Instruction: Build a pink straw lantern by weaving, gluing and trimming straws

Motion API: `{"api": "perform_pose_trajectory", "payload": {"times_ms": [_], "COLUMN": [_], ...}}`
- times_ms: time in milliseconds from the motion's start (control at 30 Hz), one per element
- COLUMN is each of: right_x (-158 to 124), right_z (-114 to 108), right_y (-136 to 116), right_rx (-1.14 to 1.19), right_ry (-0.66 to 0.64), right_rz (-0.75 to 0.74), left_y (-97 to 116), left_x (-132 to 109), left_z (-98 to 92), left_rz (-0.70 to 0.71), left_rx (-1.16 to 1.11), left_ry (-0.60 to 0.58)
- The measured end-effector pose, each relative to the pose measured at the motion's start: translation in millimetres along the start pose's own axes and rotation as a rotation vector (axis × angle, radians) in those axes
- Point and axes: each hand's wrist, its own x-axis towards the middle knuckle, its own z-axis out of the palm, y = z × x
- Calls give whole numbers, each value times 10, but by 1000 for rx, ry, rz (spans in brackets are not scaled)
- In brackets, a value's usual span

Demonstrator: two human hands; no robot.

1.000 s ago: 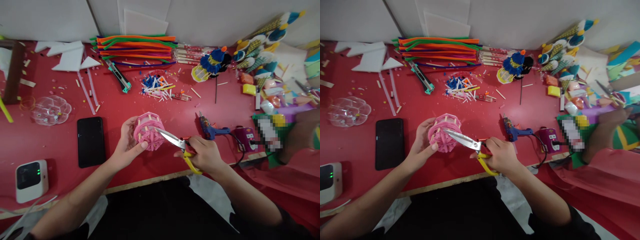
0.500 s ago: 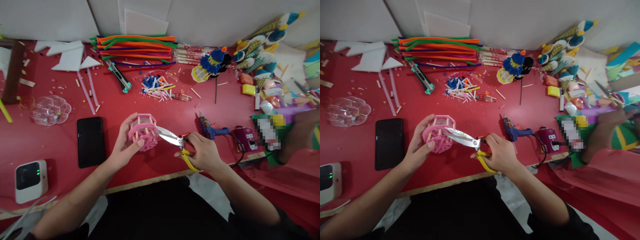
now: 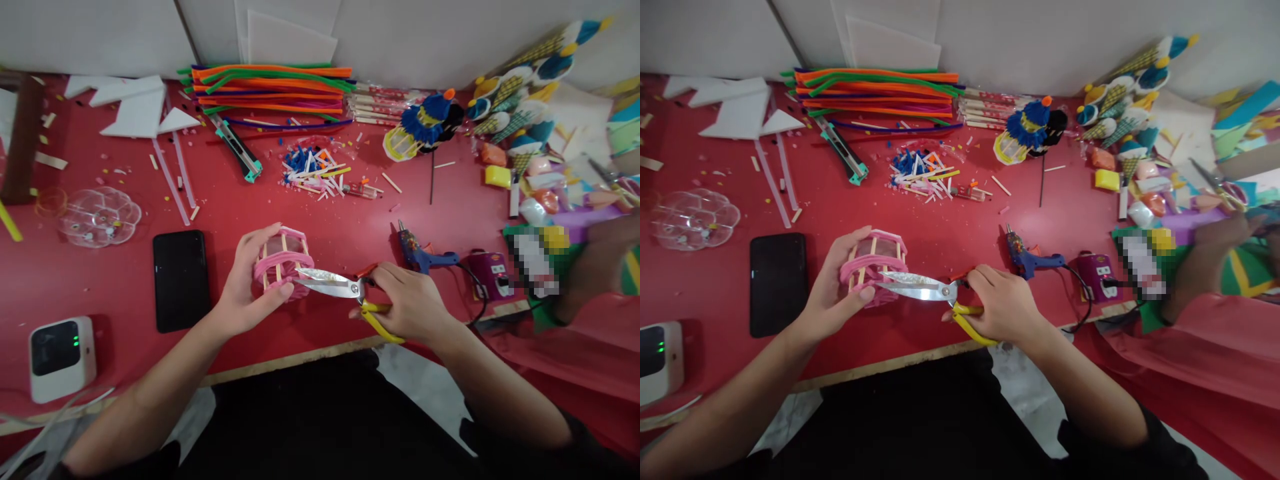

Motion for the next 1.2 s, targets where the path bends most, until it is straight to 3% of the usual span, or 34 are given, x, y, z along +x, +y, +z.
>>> {"api": "perform_pose_trajectory", "payload": {"times_ms": [100, 233, 533, 867, 1067, 1200], "right_x": [4, -2, -16, -50, -46, -48], "right_z": [-7, 5, 50, 184, 200, 208], "right_y": [26, 45, 82, 98, 142, 152], "right_rx": [16, 16, -38, -5, -37, -114], "right_ry": [-19, -12, 105, 134, 104, 3], "right_rz": [-29, -62, -105, -73, 163, 347], "left_y": [25, 55, 106, 69, -23, -80], "left_x": [35, 67, 64, 29, 8, -1], "left_z": [-24, -46, -27, -12, 4, 12], "left_rz": [49, 103, -49, -206, -265, -279], "left_rx": [54, 66, -17, -130, -318, -401], "left_ry": [-90, -108, -82, -45, 55, 72]}}
